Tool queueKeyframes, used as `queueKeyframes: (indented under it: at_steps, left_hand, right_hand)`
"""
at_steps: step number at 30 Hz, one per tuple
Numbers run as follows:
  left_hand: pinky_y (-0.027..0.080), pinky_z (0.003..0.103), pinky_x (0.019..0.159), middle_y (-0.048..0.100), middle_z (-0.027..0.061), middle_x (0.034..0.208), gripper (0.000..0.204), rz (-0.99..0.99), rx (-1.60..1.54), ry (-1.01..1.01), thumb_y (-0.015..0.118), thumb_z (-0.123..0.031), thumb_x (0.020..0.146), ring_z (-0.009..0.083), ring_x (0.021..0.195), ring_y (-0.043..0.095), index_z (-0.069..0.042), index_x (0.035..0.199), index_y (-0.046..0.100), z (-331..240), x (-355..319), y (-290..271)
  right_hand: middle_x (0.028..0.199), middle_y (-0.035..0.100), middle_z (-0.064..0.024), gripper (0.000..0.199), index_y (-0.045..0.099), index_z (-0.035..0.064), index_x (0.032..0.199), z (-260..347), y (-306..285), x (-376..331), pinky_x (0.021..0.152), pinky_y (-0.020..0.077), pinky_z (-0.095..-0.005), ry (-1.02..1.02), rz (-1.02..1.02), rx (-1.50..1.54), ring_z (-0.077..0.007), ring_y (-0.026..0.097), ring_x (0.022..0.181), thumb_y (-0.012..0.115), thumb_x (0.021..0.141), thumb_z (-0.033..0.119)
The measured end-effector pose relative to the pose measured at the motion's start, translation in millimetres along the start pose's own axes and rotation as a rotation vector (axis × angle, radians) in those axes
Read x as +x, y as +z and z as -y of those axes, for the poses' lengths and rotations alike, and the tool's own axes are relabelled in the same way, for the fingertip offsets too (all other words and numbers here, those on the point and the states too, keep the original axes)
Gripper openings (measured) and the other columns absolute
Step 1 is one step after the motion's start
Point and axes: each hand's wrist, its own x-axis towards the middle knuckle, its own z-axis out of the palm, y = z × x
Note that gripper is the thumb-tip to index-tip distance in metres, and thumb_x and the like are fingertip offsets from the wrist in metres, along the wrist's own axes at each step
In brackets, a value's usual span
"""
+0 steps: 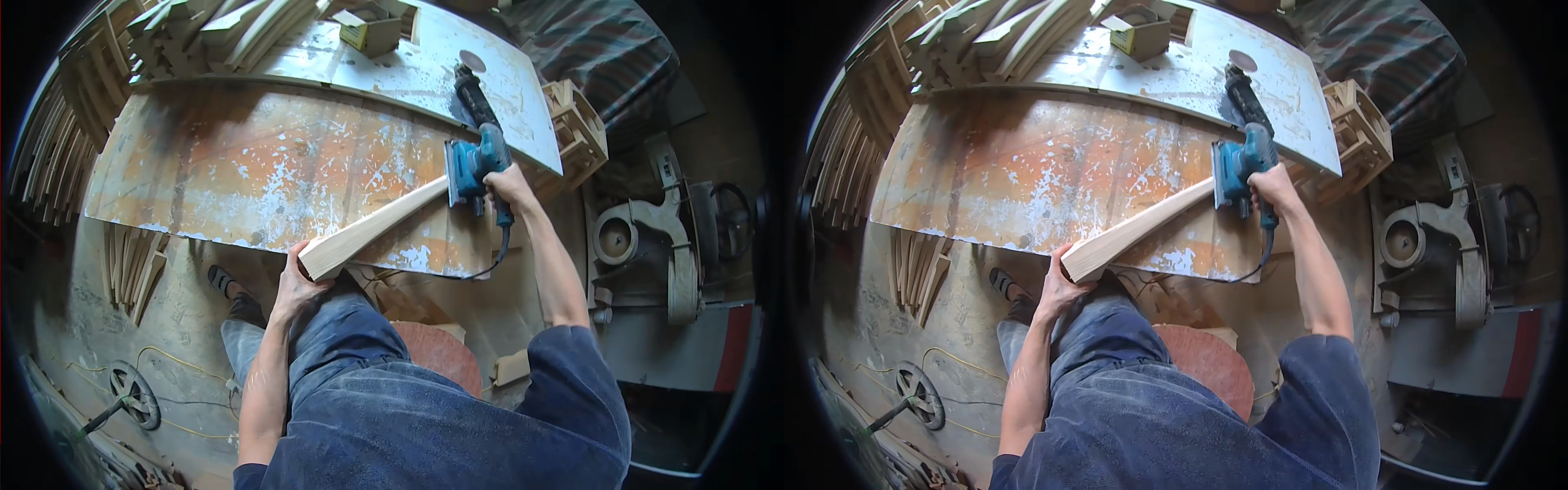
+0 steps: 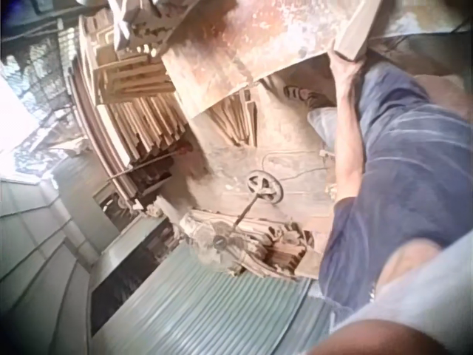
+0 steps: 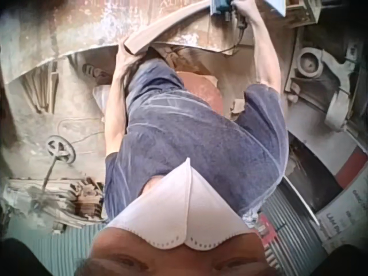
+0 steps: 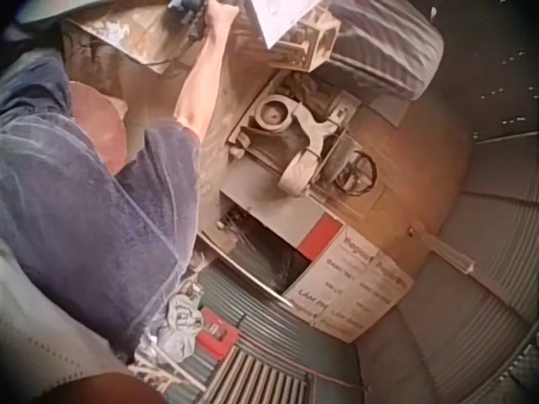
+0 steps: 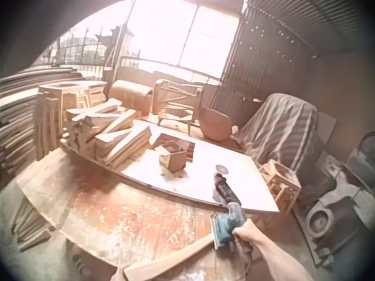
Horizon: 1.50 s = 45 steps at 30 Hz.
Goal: Sanding a piece of wood using an electric sander.
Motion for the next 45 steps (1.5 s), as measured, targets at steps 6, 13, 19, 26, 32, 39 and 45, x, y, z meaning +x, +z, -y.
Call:
queueKeyframes:
  at_steps: [6,13,19,26,32,39,45]
  left_hand:
    - [0.054,0.040,0.103,0.069,0.0191,0.128,0.097,-0.031,0.036,0.009,0.096,-0.015,0.065,0.0315,0.120,0.068,-0.014,0.147,0.044,-2,1,2]
    - [0.055,0.038,0.102,0.069,0.0166,0.127,0.096,-0.055,-0.005,-0.040,0.095,-0.013,0.067,0.0253,0.116,0.068,-0.012,0.148,0.044,0,-3,3]
    - [0.054,0.039,0.104,0.068,0.0190,0.129,0.096,-0.041,0.067,-0.024,0.094,-0.013,0.067,0.0297,0.120,0.067,-0.012,0.149,0.043,-9,-7,-4]
    - [0.053,0.040,0.105,0.068,0.0193,0.132,0.094,0.004,0.052,-0.044,0.093,-0.015,0.068,0.0317,0.122,0.067,-0.012,0.147,0.043,-7,-6,-6]
    - [0.055,0.041,0.103,0.069,0.0206,0.129,0.093,-0.041,0.099,-0.111,0.093,-0.021,0.067,0.0329,0.121,0.069,-0.011,0.146,0.044,-19,-8,-6]
    - [0.054,0.038,0.100,0.070,0.0176,0.122,0.088,0.017,0.120,-0.094,0.092,-0.021,0.069,0.0291,0.115,0.069,-0.012,0.143,0.047,-22,5,-13]
    - [0.048,0.037,0.107,0.062,0.0132,0.130,0.097,0.088,0.003,-0.223,0.095,-0.018,0.064,0.0237,0.124,0.060,-0.008,0.146,0.045,-39,8,-15]
  right_hand:
    - [0.099,0.071,-0.0307,0.077,0.027,-0.0063,0.145,42,85,-98,0.082,0.0604,-0.0500,-0.296,0.168,-0.563,-0.0429,0.074,0.091,0.066,0.081,0.010]
    - [0.104,0.069,-0.0337,0.072,0.037,0.0016,0.145,35,120,-146,0.098,0.0512,-0.0521,-0.382,0.392,-0.376,-0.0517,0.067,0.107,0.071,0.082,0.011]
    - [0.077,0.068,-0.0128,0.040,0.058,-0.0029,0.115,7,35,-72,0.047,0.0541,-0.0366,-0.084,0.039,-0.123,-0.0208,0.065,0.053,0.067,0.076,0.005]
    - [0.059,0.059,-0.0080,0.008,0.059,-0.0017,0.074,10,1,-28,0.042,0.0503,-0.0339,-0.005,0.061,-0.007,-0.0170,0.061,0.047,0.063,0.079,0.003]
    - [0.059,0.060,-0.0072,0.006,0.061,-0.0006,0.072,0,-11,-40,0.044,0.0507,-0.0344,-0.038,0.046,-0.092,-0.0165,0.061,0.047,0.064,0.077,0.003]
    - [0.062,0.059,-0.0063,0.026,0.059,-0.0053,0.104,21,34,-94,0.042,0.0513,-0.0350,-0.146,0.197,-0.051,-0.0170,0.061,0.047,0.058,0.078,0.000]
    - [0.106,0.071,-0.0219,0.070,0.041,-0.0006,0.143,1,103,-162,0.102,0.0511,-0.0450,-0.335,0.190,-0.278,-0.0373,0.070,0.106,0.072,0.082,0.010]
